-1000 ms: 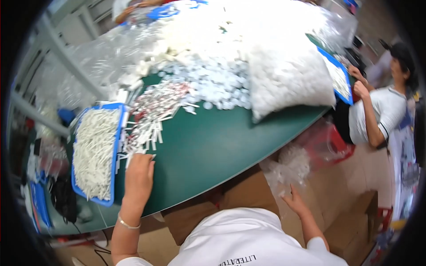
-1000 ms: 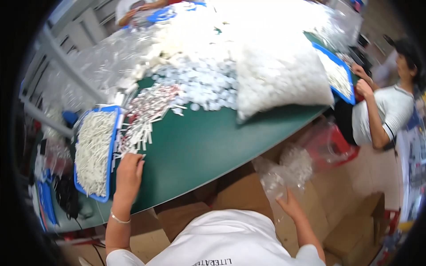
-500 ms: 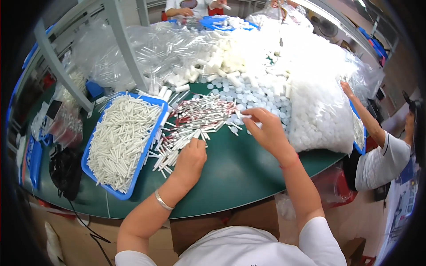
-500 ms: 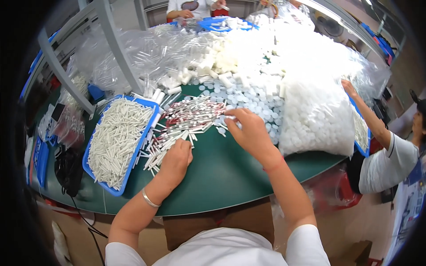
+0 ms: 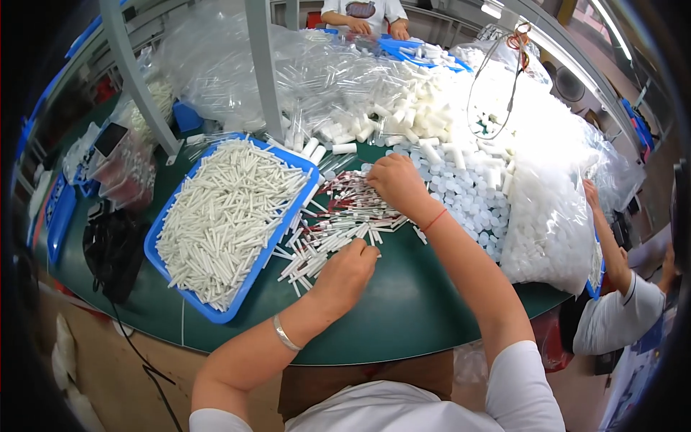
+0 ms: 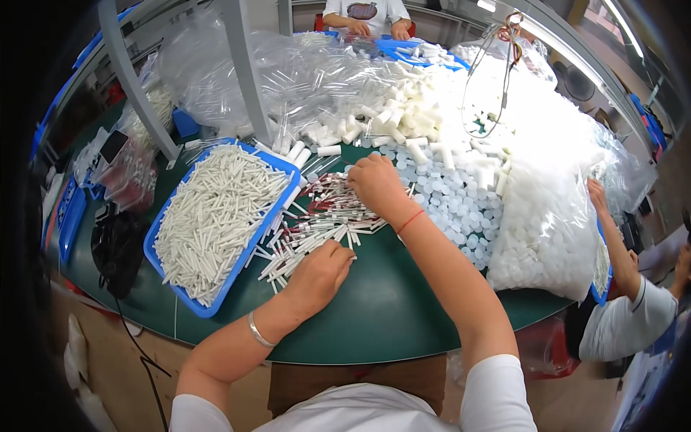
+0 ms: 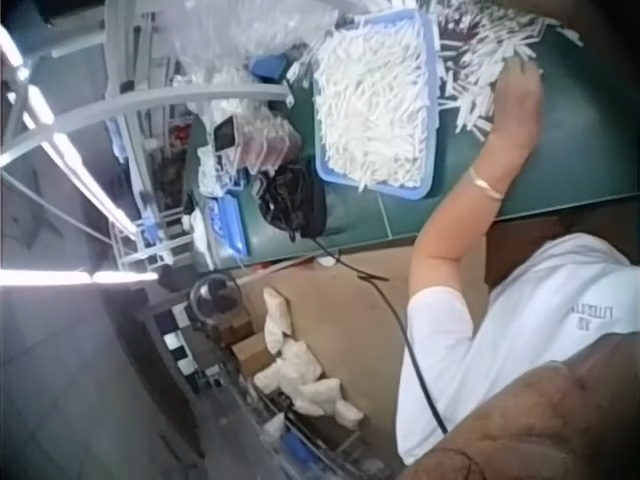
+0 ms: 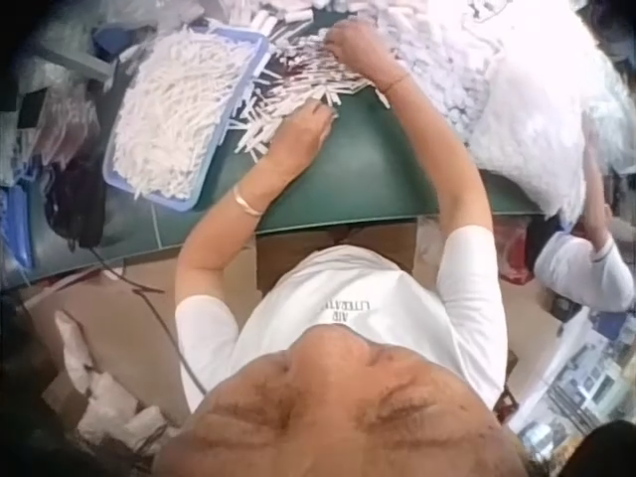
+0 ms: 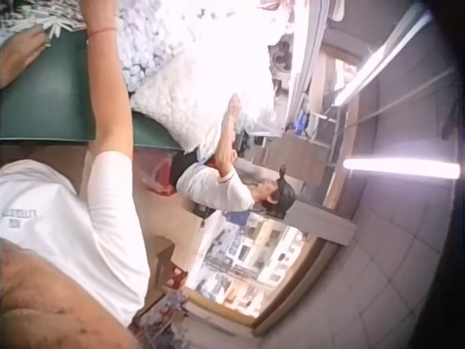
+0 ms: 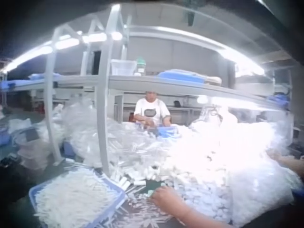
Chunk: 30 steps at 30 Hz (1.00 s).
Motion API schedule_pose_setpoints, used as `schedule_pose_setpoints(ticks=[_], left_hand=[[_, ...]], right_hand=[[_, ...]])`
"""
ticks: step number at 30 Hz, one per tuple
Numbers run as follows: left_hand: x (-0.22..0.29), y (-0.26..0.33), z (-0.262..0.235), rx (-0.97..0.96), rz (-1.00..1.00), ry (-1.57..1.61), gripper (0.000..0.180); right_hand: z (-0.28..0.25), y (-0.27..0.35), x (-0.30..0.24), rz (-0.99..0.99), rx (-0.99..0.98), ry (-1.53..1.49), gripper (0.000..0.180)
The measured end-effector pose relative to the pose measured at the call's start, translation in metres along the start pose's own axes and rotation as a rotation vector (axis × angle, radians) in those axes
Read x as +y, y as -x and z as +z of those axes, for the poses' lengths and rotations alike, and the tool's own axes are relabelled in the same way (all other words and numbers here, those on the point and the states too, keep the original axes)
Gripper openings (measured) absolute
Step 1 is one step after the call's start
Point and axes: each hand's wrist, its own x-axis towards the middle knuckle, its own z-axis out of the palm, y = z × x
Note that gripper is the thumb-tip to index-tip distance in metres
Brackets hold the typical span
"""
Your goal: The person assembles small plastic tubes with filter inserts by hand at a factory workbench.
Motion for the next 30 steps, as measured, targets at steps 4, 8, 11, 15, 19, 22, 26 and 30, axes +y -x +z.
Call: schedule_pose_setpoints(ticks=[4, 8, 11, 15, 19, 22, 26, 30], left_hand=[[-0.002, -0.001, -0.003, 0.054, -0.02, 0.057, 0.012], [-0.001, -0.006, -0.006, 0.112, -0.127, 0.249, 0.014], [0.0, -0.012, -0.016, -0.027, -0.501, 0.78, 0.022], [-0.001, -0.015, -0.016, -0.062, -0.595, 0.952, 0.021], [0.005, -0.015, -0.014, -0.083, -0.614, 1.017, 0.022], [0.004, -0.014, -0.013, -0.087, -0.615, 1.068, 0.024], [0.004, -0.014, -0.015, -0.075, -0.654, 1.078, 0.025], [0.005, -0.013, -0.014, -0.022, -0.673, 0.962, 0.021]], right_hand=[[-0.016, 0.009, -0.01, -0.08, 0.041, -0.011, 0.007], [-0.046, 0.026, -0.031, 0.18, 0.196, -0.309, 0.006], [-0.072, 0.044, -0.051, 0.641, 0.18, -1.103, 0.012], [-0.075, 0.071, -0.068, 0.659, 0.192, -1.368, 0.015], [-0.07, 0.079, -0.073, 0.635, 0.226, -1.443, 0.013], [-0.065, 0.083, -0.073, 0.642, 0.22, -1.458, 0.013], [-0.06, 0.089, -0.075, 0.614, 0.185, -1.442, 0.012], [-0.046, 0.097, -0.076, 0.495, 0.133, -1.263, 0.01]])
